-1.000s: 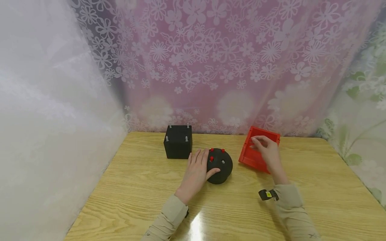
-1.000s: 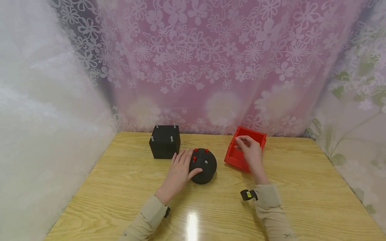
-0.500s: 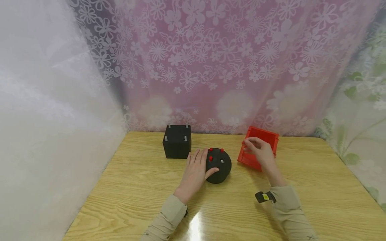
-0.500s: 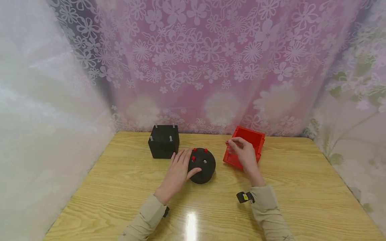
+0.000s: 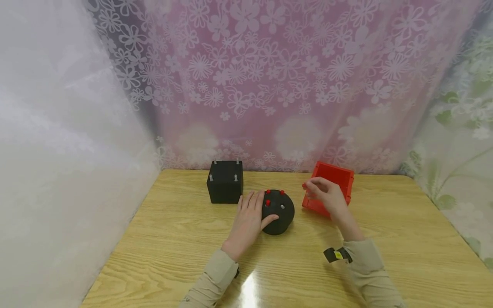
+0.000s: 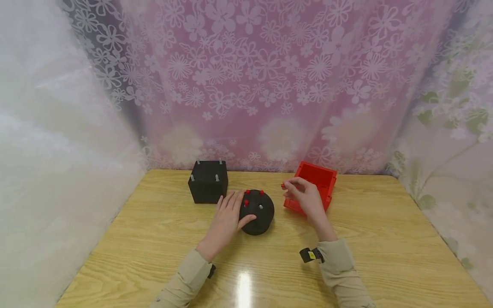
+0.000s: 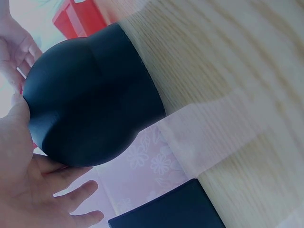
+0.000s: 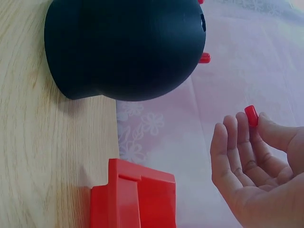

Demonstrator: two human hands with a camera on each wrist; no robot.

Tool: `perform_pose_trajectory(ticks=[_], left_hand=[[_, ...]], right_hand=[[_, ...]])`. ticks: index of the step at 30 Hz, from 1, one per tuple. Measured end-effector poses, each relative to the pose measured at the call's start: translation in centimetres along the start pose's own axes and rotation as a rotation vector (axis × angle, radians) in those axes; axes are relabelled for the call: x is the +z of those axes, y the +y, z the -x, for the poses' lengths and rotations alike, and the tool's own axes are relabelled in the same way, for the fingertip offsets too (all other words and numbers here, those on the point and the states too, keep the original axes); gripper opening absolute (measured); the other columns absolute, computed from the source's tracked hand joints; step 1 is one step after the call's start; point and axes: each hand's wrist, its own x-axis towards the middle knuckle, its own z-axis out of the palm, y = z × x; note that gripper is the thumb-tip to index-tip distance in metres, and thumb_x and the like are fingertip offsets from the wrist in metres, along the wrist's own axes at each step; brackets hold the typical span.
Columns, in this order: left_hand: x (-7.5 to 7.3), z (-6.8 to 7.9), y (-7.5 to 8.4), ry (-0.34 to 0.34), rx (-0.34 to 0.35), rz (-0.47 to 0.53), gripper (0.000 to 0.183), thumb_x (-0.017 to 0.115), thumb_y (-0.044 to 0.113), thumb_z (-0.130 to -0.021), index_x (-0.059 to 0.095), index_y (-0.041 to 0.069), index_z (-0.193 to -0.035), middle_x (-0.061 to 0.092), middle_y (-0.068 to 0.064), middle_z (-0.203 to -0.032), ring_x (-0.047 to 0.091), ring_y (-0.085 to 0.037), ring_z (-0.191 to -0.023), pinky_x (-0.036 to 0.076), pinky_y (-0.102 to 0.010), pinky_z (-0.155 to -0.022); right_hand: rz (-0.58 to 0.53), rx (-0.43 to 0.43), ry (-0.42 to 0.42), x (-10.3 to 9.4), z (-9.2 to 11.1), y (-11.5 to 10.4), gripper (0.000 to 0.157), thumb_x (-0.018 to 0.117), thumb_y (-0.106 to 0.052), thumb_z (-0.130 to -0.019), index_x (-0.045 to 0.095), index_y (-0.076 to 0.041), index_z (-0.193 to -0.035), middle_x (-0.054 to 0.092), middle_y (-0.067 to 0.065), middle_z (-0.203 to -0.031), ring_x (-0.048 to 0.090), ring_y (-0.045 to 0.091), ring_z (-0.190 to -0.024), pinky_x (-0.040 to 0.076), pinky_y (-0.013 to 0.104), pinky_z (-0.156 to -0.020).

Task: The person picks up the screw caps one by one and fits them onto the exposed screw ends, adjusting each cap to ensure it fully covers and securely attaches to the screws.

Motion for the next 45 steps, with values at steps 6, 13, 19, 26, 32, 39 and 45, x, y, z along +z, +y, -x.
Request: perform_pose_trajectory(ticks=[6, 13, 19, 26, 32, 39, 45], left_hand=[[0.1, 0.0, -0.1, 0.000, -0.002, -0.005, 0.083, 0.051, 0.063, -0.096, 0.040, 0.005, -0.155, 0.050, -0.013, -0.150, 0.044, -0.032, -0.142, 0.032, -0.055, -0.118], [0.1, 0.0, 0.0, 0.000, -0.005, -0.008, 0.083, 0.051, 0.063, -0.096, 0.040, 0.005, -0.154, 0.051, -0.012, -0.149, 0.043, -0.030, -0.142, 0.033, -0.055, -0.118], [0.3, 0.0, -0.1, 0.000, -0.008, 0.006, 0.084, 0.051, 0.064, -0.096, 0.039, 0.005, -0.155, 0.050, -0.012, -0.150, 0.042, -0.030, -0.143, 0.032, -0.056, -0.118], [0.3, 0.0, -0.1, 0.000, -0.005, 0.002, 0.084, 0.050, 0.064, -0.096, 0.038, 0.005, -0.155, 0.050, -0.012, -0.150, 0.042, -0.030, -0.143, 0.032, -0.055, -0.119], [0.2, 0.0, -0.1, 0.003, -0.001, -0.013, 0.083, 0.051, 0.063, -0.097, 0.039, 0.005, -0.155, 0.050, -0.012, -0.150, 0.043, -0.030, -0.143, 0.032, -0.054, -0.118], [0.2, 0.0, 0.0, 0.003, 0.000, -0.005, 0.084, 0.051, 0.064, -0.096, 0.039, 0.005, -0.154, 0.050, -0.013, -0.150, 0.043, -0.030, -0.142, 0.031, -0.054, -0.119], [0.3, 0.0, -0.1, -0.003, -0.005, -0.001, 0.084, 0.050, 0.064, -0.096, 0.038, 0.005, -0.155, 0.049, -0.012, -0.151, 0.042, -0.030, -0.143, 0.031, -0.055, -0.119]], right_hand=[[0.064, -0.012, -0.047, 0.7, 0.1, 0.0, 0.042, 0.066, -0.032, -0.101, 0.063, 0.004, -0.123, 0.073, 0.013, -0.109, 0.071, 0.012, -0.087, 0.060, 0.035, -0.089], [0.076, -0.057, -0.105, 1.4, 0.4, -0.3, 0.038, 0.068, -0.027, -0.100, 0.065, 0.005, -0.121, 0.072, 0.013, -0.106, 0.071, 0.015, -0.086, 0.060, 0.038, -0.088], [0.150, -0.091, -0.149, 1.8, 0.8, -0.7, 0.030, 0.070, -0.025, -0.098, 0.070, -0.001, -0.116, 0.072, 0.022, -0.108, 0.071, 0.026, -0.089, 0.060, 0.028, -0.080], [0.271, -0.065, -0.179, 2.2, 1.0, -1.0, 0.030, 0.075, -0.033, -0.094, 0.074, -0.008, -0.111, 0.074, 0.011, -0.099, 0.068, 0.032, -0.092, 0.057, 0.033, -0.075], [0.323, -0.115, -0.189, 2.6, 1.2, -0.8, 0.027, 0.076, -0.034, -0.093, 0.077, -0.012, -0.109, 0.074, 0.008, -0.106, 0.072, 0.032, -0.093, 0.058, 0.040, -0.075], [0.423, -0.171, -0.151, 3.1, 1.4, -0.9, 0.021, 0.079, -0.029, -0.091, 0.079, -0.015, -0.107, 0.076, 0.006, -0.106, 0.073, 0.027, -0.087, 0.059, 0.039, -0.073], [0.478, -0.262, -0.122, 3.6, 1.6, -1.1, 0.016, 0.082, -0.017, -0.087, 0.080, -0.015, -0.102, 0.077, 0.004, -0.099, 0.074, 0.020, -0.080, 0.061, 0.039, -0.072]])
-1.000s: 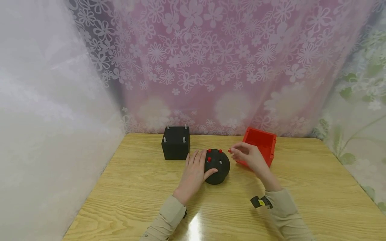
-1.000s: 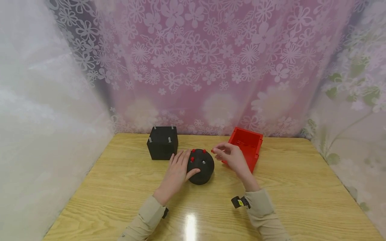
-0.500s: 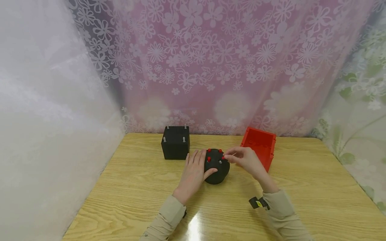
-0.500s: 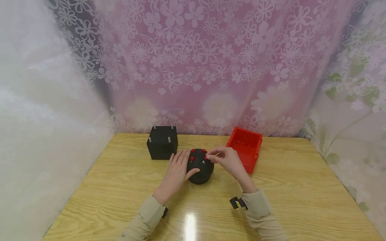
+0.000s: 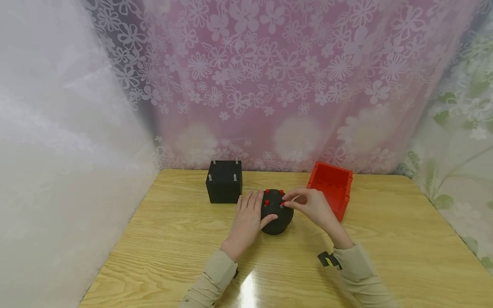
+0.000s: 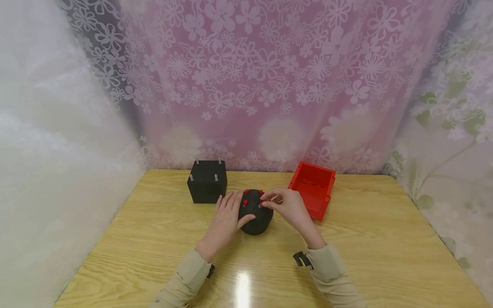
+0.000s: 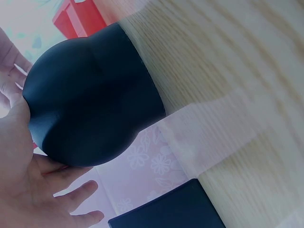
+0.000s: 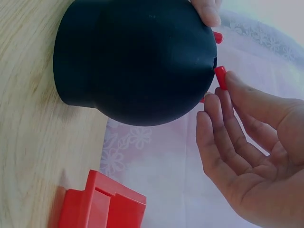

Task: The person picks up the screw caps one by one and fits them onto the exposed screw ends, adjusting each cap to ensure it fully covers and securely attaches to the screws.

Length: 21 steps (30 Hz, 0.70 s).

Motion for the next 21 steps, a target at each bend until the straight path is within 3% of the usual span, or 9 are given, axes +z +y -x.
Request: perform_pose_trajectory(ticks=[14, 21], left_hand=[[-0.2, -0.1, 0.0, -0.023, -0.018, 0.025, 0.084, 0.050, 0.064, -0.097, 0.038, 0.005, -0.155, 0.048, -0.012, -0.152, 0.040, -0.030, -0.145, 0.029, -0.055, -0.120], [-0.2, -0.1, 0.0, -0.014, -0.009, 0.020, 0.084, 0.050, 0.063, -0.097, 0.038, 0.005, -0.155, 0.049, -0.013, -0.151, 0.041, -0.030, -0.144, 0.030, -0.056, -0.119]], right_hand=[[0.141, -0.099, 0.046, 0.4, 0.2, -1.5, 0.019, 0.084, -0.003, -0.081, 0.079, -0.012, -0.097, 0.075, 0.005, -0.097, 0.074, 0.020, -0.076, 0.062, 0.038, -0.069], [0.149, -0.135, 0.064, 0.7, 0.3, -1.6, 0.021, 0.085, -0.002, -0.079, 0.079, -0.012, -0.097, 0.075, 0.005, -0.098, 0.074, 0.020, -0.076, 0.062, 0.039, -0.069]])
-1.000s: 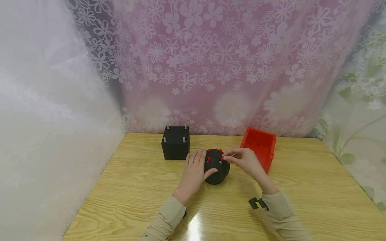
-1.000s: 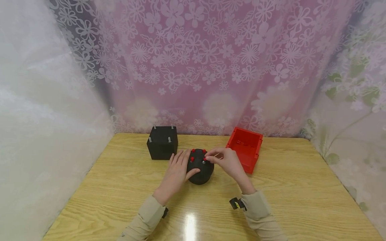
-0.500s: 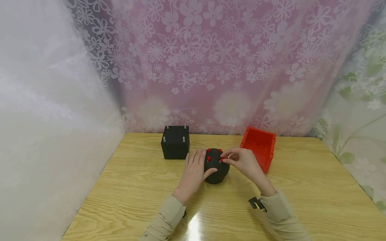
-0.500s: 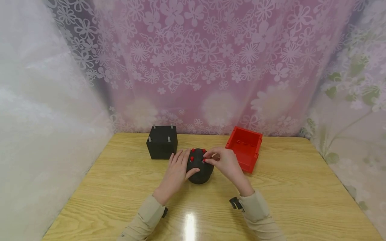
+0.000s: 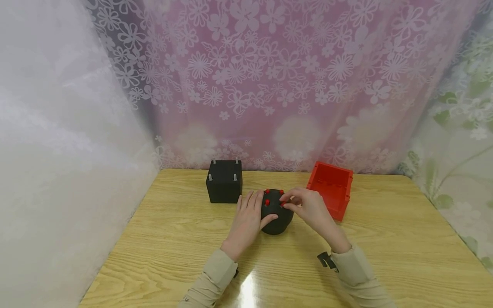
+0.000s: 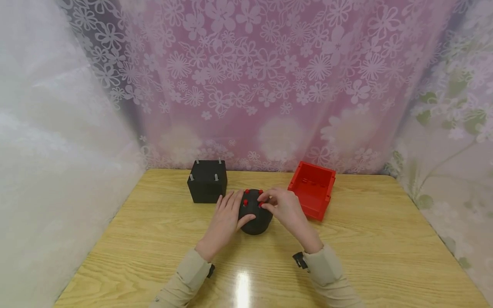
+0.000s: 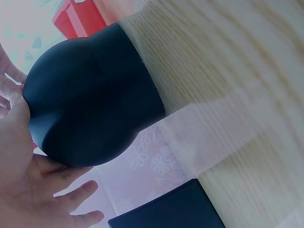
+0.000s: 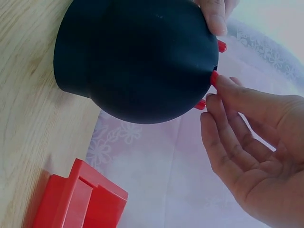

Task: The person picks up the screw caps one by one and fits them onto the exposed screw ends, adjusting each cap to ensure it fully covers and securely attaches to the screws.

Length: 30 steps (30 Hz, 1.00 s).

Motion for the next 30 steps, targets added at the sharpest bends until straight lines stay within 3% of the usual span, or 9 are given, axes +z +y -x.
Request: perform_pose_trajectory(ticks=[10, 24, 30], left_hand=[[0.04, 0.04, -0.01, 0.012, 0.008, -0.019, 0.083, 0.050, 0.063, -0.097, 0.038, 0.005, -0.155, 0.050, -0.013, -0.150, 0.042, -0.030, -0.143, 0.031, -0.055, -0.119], [0.39, -0.01, -0.14, 0.035, 0.020, -0.012, 0.083, 0.052, 0.063, -0.096, 0.039, 0.004, -0.154, 0.051, -0.013, -0.148, 0.043, -0.031, -0.142, 0.033, -0.056, -0.118], [0.35, 0.00, -0.13, 0.030, 0.017, -0.006, 0.083, 0.051, 0.063, -0.096, 0.039, 0.005, -0.154, 0.051, -0.012, -0.149, 0.043, -0.031, -0.143, 0.032, -0.056, -0.118]], right_hand=[[-0.072, -0.088, -0.013, 0.09, -0.21, 0.34, 0.025, 0.085, 0.000, -0.078, 0.077, -0.013, -0.099, 0.075, 0.001, -0.094, 0.074, 0.017, -0.077, 0.062, 0.036, -0.072], [-0.047, -0.104, -0.018, -0.08, -0.11, 0.27, 0.031, 0.086, 0.002, -0.077, 0.076, -0.014, -0.103, 0.074, 0.001, -0.099, 0.074, 0.017, -0.079, 0.062, 0.037, -0.073], [-0.026, -0.126, 0.104, -0.68, -0.08, 0.08, 0.026, 0.087, -0.003, -0.078, 0.078, -0.015, -0.100, 0.075, 0.001, -0.097, 0.072, 0.015, -0.074, 0.061, 0.038, -0.067]])
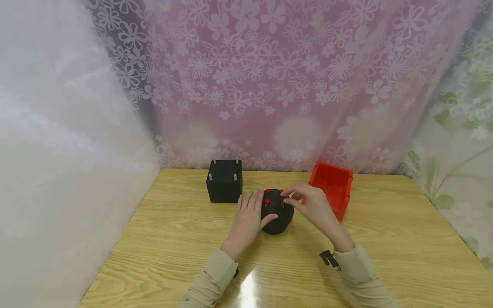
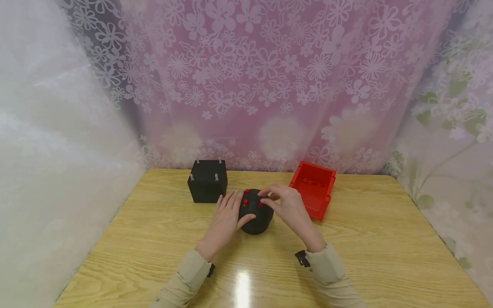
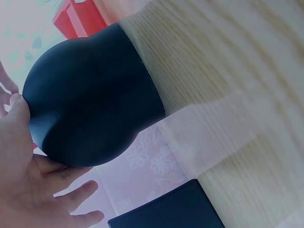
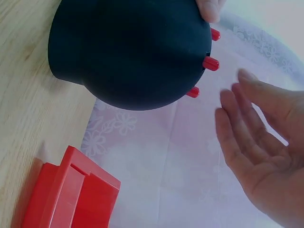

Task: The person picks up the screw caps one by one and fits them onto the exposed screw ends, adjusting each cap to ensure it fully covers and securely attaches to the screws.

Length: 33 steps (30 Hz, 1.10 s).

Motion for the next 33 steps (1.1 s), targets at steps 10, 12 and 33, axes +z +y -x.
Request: perform_pose_trajectory(ticks=[10, 12, 33], left_hand=[[0.1, 0.2, 0.2, -0.015, 0.005, -0.012, 0.084, 0.049, 0.063, -0.097, 0.036, 0.005, -0.156, 0.049, -0.013, -0.151, 0.042, -0.031, -0.143, 0.032, -0.055, -0.118], [0.0, 0.2, 0.2, -0.008, 0.010, -0.016, 0.085, 0.050, 0.062, -0.097, 0.035, 0.004, -0.157, 0.048, -0.014, -0.152, 0.042, -0.031, -0.143, 0.033, -0.056, -0.118], [-0.7, 1.8, -1.3, -0.050, 0.045, 0.005, 0.084, 0.055, 0.054, -0.098, 0.026, 0.008, -0.162, 0.040, -0.011, -0.159, 0.039, -0.036, -0.144, 0.032, -0.061, -0.116]], right_hand=[[0.111, -0.038, 0.149, 0.4, 1.5, 0.6, 0.022, 0.084, -0.003, -0.080, 0.081, -0.009, -0.102, 0.076, 0.002, -0.093, 0.064, 0.013, -0.066, 0.055, 0.029, -0.056], [0.138, -0.029, 0.141, 0.7, 1.8, 0.7, 0.024, 0.084, -0.006, -0.082, 0.080, -0.007, -0.106, 0.076, 0.006, -0.097, 0.058, 0.015, -0.057, 0.050, 0.026, -0.050], [0.534, 0.032, -0.123, 4.4, 5.1, -0.2, 0.089, 0.074, -0.041, -0.091, 0.035, 0.011, -0.152, 0.034, 0.025, -0.159, 0.033, 0.042, -0.147, 0.037, 0.067, -0.109]])
